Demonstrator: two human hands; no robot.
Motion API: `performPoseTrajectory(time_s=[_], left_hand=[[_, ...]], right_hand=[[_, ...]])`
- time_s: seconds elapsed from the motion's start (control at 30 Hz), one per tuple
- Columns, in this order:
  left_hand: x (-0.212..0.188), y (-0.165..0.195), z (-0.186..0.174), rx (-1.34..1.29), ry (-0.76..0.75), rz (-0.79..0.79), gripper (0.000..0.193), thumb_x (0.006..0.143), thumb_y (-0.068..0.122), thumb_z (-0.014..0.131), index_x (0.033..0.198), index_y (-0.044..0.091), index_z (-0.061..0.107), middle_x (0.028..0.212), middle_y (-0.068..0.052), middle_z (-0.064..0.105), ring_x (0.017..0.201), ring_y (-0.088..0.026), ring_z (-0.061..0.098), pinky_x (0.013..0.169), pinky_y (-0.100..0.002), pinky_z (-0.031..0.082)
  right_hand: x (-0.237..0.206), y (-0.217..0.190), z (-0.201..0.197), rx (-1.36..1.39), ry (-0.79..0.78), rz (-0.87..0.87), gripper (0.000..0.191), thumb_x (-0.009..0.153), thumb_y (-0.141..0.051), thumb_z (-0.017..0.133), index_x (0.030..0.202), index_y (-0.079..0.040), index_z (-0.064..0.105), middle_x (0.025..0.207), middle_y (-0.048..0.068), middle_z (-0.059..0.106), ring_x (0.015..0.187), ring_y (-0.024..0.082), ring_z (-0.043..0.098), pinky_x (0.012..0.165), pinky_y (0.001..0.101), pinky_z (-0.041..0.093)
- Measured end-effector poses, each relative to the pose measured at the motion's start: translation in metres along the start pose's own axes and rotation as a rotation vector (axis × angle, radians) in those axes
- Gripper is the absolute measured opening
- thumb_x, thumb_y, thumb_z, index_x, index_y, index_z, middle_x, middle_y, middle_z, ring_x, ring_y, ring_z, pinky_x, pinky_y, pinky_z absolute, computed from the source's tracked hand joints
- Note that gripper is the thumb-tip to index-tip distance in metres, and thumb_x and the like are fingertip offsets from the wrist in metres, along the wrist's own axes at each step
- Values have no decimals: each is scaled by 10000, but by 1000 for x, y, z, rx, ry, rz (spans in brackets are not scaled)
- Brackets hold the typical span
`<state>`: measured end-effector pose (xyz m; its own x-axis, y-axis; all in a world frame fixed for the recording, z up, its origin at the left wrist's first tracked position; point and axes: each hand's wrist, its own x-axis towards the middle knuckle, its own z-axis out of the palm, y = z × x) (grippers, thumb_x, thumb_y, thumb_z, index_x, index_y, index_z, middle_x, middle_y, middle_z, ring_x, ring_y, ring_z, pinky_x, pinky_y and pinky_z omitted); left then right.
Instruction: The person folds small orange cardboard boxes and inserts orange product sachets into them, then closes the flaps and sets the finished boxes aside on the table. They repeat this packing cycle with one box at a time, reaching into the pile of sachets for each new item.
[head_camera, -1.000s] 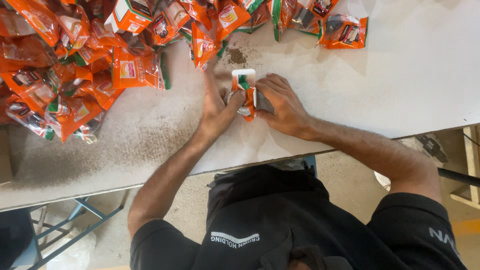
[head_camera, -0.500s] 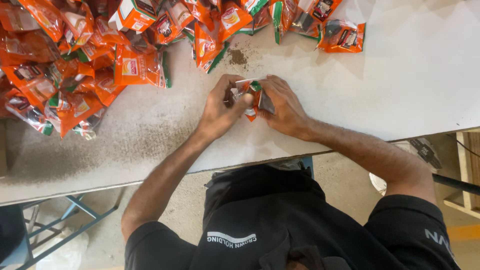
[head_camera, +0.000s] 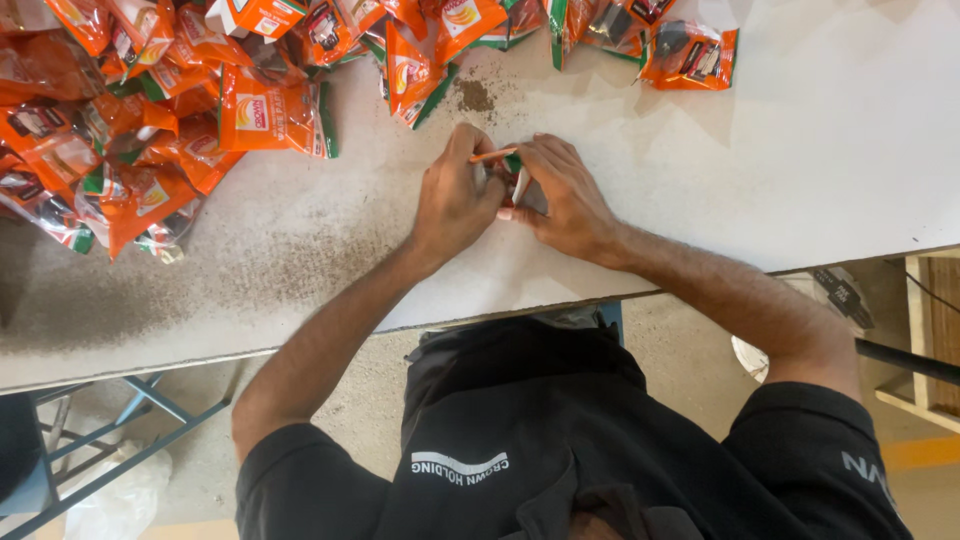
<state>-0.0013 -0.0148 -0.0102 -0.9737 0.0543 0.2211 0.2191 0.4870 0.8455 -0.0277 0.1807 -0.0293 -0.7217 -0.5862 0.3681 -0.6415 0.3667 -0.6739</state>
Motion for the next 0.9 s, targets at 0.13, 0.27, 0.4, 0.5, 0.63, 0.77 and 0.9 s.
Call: performPoseTrajectory(time_s=[0.13, 0.27, 0.4, 0.5, 0.63, 0.77, 0.9], left_hand=[[-17, 20, -20, -12, 147, 149, 416, 875, 21, 675, 1244, 53, 485, 1158, -179, 555, 786, -269, 653, 710, -383, 546], [-18, 42, -36, 448, 185, 595, 370, 876, -27, 783, 1165, 135, 618, 1249, -35, 546, 1012, -303, 631, 850, -426, 556], [-9, 54, -34, 613, 12, 347, 410, 775, 125, 834, 1160, 61, 710, 1276, -164, 500, 1129, -397, 536, 909, -512, 458], [-3, 52, -26, 483, -42, 317, 276, 824, 90, 814, 1059, 46, 677, 1308, -183, 524, 1243, -409, 501, 1006, -532, 431], [-6, 38, -26, 313, 145, 462, 179, 887, 13, 742, 941, 29, 571, 1362, -193, 524, 1359, -432, 495, 1122, -547, 458], [-20, 15, -51, -344, 301, 214, 60, 1043, 39, 569, 1031, 29, 511, 1354, -183, 618, 1123, -257, 684, 883, -356, 619], [-26, -11, -77, 152, 282, 155, 124, 1050, 19, 655, 1061, 4, 533, 1241, -149, 696, 923, -227, 730, 784, -344, 591]], right_hand=[[-3, 4, 1, 50, 2, 4, 726, 811, -210, 898, 1403, -25, 522, 1350, 188, 616, 1326, 416, 536, 1187, 529, 372], [-5, 3, 3, 52, 26, 6, 764, 792, -184, 887, 1422, 0, 495, 1386, 208, 601, 1341, 437, 513, 1159, 517, 392], [-2, -1, 0, 32, 16, 1, 834, 812, -208, 903, 1452, 36, 426, 1372, 250, 562, 1322, 453, 498, 1132, 518, 401], [-5, 1, 1, -12, 29, -44, 878, 804, -164, 873, 1509, 29, 385, 1379, 223, 580, 1319, 433, 521, 1133, 516, 410], [-16, 15, 5, 7, -13, 59, 848, 837, -156, 868, 1536, -17, 408, 1346, 169, 619, 1282, 379, 570, 1110, 490, 449], [-6, 39, -30, -213, 176, -58, 743, 865, -176, 897, 1453, -53, 459, 1389, 173, 603, 1304, 370, 570, 1110, 485, 449], [35, 77, -103, -451, 467, -65, 531, 1056, -233, 772, 1421, 12, 474, 1336, 190, 551, 1228, 393, 514, 1067, 494, 394]])
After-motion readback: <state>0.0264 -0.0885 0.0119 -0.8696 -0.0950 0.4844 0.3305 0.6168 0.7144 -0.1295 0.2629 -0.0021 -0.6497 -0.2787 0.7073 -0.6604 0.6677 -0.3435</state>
